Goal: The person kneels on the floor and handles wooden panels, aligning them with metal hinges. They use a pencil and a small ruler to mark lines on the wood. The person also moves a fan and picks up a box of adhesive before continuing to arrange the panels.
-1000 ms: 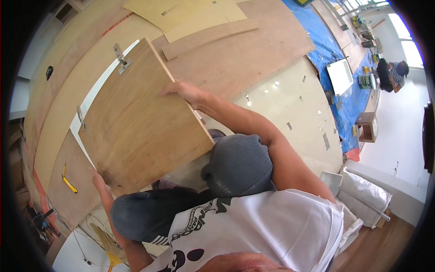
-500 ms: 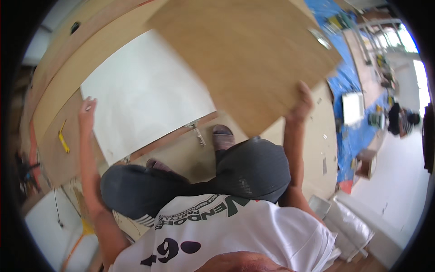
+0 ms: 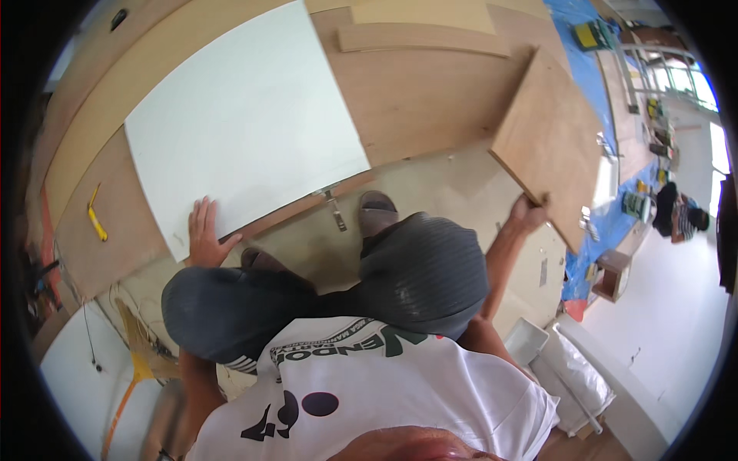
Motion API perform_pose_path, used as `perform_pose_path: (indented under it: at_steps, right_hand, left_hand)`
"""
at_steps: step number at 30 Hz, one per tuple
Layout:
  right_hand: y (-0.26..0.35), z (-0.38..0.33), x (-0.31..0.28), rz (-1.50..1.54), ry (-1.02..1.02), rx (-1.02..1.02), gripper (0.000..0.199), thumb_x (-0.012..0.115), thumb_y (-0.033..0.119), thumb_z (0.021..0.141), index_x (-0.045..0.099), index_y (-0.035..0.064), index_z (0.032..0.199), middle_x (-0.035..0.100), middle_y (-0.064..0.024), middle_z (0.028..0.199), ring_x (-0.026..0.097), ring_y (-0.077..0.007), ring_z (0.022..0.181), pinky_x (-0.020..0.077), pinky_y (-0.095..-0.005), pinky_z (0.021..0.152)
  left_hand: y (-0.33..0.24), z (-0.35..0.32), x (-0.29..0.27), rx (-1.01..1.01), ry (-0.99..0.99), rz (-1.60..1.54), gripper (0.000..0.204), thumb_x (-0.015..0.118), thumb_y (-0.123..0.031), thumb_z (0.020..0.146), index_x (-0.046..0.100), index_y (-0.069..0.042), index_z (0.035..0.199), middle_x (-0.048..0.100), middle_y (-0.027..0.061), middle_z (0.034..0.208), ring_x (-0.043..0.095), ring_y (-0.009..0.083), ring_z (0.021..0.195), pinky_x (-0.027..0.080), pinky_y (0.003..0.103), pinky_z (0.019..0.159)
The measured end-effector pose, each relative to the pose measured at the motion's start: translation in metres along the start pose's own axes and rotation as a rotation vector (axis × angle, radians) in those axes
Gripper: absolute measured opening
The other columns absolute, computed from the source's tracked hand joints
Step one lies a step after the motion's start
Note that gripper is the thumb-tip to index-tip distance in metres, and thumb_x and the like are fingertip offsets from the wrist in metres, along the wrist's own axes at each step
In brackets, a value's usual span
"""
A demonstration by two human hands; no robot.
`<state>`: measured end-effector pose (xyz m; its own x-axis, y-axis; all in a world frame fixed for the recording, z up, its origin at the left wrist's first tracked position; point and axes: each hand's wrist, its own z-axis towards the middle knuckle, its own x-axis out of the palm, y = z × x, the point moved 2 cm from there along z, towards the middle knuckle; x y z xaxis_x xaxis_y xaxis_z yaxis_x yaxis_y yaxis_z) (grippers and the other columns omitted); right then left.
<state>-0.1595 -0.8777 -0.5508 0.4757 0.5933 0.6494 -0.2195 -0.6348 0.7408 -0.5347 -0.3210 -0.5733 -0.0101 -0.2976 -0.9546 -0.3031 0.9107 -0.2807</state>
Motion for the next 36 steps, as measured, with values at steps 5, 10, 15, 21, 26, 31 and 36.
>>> perform_pose_path:
  at_steps: [5,10,15,21,26,31,36]
  right_hand:
    - [-0.101,-0.026,-0.019,0.064,-0.061,0.279,0.038,0.059,0.025,0.089,0.049,0.0051,0.12,0.057,-0.0105,0.114,0.057,-0.0231,0.1,0.05,-0.0367,0.084]
    - [-0.149,-0.046,-0.027,-0.268,0.016,0.673,0.035,0.06,0.041,0.086,0.059,0.0088,0.097,0.061,-0.0018,0.075,0.059,-0.0151,0.071,0.0514,-0.0367,0.077]
    - [-0.15,-0.051,0.06,-0.554,0.636,0.975,0.029,0.058,0.034,0.09,0.058,0.0054,0.091,0.057,-0.0023,0.07,0.057,-0.0136,0.065,0.0523,-0.032,0.066]
    - [-0.156,-0.109,0.135,-1.361,1.172,0.609,0.029,0.058,0.026,0.089,0.058,-0.001,0.098,0.06,-0.0069,0.082,0.061,-0.0147,0.075,0.0519,-0.0267,0.063]
    - [-0.216,-0.168,0.138,-1.362,1.201,0.496,0.035,0.065,0.023,0.083,0.06,-0.006,0.102,0.064,-0.009,0.083,0.061,-0.0136,0.071,0.0508,-0.0257,0.061]
    - [-0.237,-0.176,0.124,-1.572,1.297,0.362,0.041,0.073,0.025,0.074,0.062,-0.0053,0.099,0.065,-0.0097,0.076,0.061,-0.0146,0.066,0.0481,-0.026,0.058]
    - [-0.244,-0.167,0.121,-1.488,1.28,0.376,0.036,0.074,0.024,0.073,0.064,-0.0047,0.093,0.065,-0.0096,0.071,0.059,-0.0132,0.062,0.0466,-0.0271,0.055]
  left_hand:
    - [0.002,-0.01,-0.001,0.033,0.019,0.028,0.095,0.071,-0.054,0.065,0.035,-0.002,0.136,0.025,0.0188,0.145,0.02,0.0397,0.135,0.016,0.053,0.108]
    - [0.006,0.002,-0.01,-0.005,0.089,0.049,0.098,0.067,-0.062,0.064,0.036,-0.004,0.136,0.023,0.0135,0.147,0.017,0.0347,0.137,0.013,0.054,0.109]
    - [0.011,-0.005,-0.003,-0.064,0.122,0.046,0.097,0.063,-0.066,0.066,0.036,-0.007,0.137,0.023,0.0106,0.147,0.016,0.0321,0.137,0.013,0.052,0.111]
    - [0.013,-0.009,0.008,-0.072,0.075,0.069,0.096,0.061,-0.068,0.066,0.035,-0.01,0.138,0.023,0.0084,0.147,0.017,0.0294,0.138,0.012,0.051,0.112]
    - [0.012,-0.006,0.01,-0.101,0.045,0.041,0.083,0.059,-0.06,0.074,0.038,-0.009,0.136,0.026,0.0079,0.147,0.018,0.0287,0.137,0.014,0.049,0.112]
    - [0.016,-0.017,0.011,-0.122,-0.039,-0.013,0.069,0.062,-0.049,0.079,0.043,-0.01,0.133,0.031,0.0076,0.144,0.022,0.0279,0.136,0.018,0.047,0.111]
    - [0.012,-0.023,0.019,-0.165,-0.097,-0.007,0.067,0.063,-0.047,0.079,0.045,-0.009,0.131,0.033,0.0078,0.143,0.025,0.0281,0.135,0.019,0.047,0.111]
